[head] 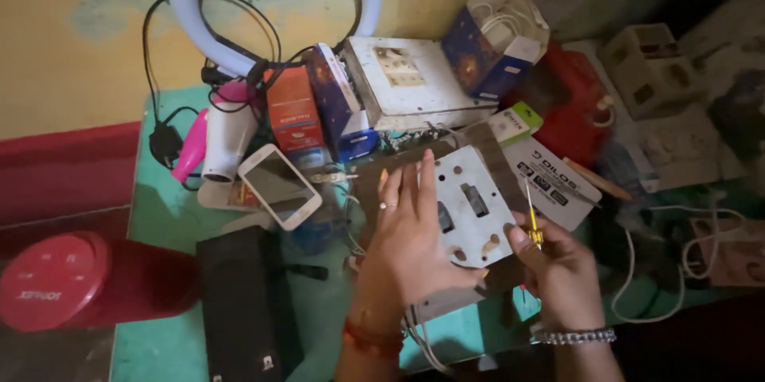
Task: The person uses a screwdriver to unscrew and take apart a wall switch panel on a cluttered workbench, holding the plate steady while removing screws and manipulating the switch components and wiring by hand.
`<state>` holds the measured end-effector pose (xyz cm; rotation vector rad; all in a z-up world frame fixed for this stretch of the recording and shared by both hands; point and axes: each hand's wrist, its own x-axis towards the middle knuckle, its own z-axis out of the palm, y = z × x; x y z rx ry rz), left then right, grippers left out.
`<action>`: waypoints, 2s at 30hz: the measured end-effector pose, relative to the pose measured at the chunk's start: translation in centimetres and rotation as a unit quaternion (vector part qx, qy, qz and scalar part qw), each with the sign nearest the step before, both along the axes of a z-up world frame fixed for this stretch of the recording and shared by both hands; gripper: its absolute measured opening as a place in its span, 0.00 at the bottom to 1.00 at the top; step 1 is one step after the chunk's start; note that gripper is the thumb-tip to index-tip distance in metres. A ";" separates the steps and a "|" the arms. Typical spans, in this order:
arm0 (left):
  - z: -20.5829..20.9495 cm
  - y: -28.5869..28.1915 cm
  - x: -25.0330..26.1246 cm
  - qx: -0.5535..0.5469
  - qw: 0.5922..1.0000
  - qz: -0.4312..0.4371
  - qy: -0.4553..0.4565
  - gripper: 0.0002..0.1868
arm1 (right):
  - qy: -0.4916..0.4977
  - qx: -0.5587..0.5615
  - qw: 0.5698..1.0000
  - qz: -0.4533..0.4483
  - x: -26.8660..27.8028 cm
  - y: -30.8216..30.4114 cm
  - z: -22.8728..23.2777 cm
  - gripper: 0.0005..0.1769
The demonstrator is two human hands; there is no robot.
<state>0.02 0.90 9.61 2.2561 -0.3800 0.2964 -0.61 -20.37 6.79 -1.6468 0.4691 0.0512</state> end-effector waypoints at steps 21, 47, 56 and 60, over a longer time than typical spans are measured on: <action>-0.4 -1.3 0.1 -0.004 0.994 0.060 -0.096 0.79 | -0.080 -0.032 0.995 -0.043 -1.8 0.5 0.6 0.09; -0.3 0.2 -0.9 -0.008 1.000 -0.006 0.011 0.82 | 0.083 -0.020 0.996 0.036 -0.6 -3.9 0.1 0.20; -0.9 2.5 1.1 -0.070 0.995 -0.061 -0.028 0.76 | -0.065 0.012 0.996 0.059 -0.9 -0.8 -0.4 0.22; -0.1 3.4 1.8 -0.117 0.991 -0.055 0.028 0.77 | -0.131 -0.056 0.989 0.032 -0.9 0.5 -1.0 0.21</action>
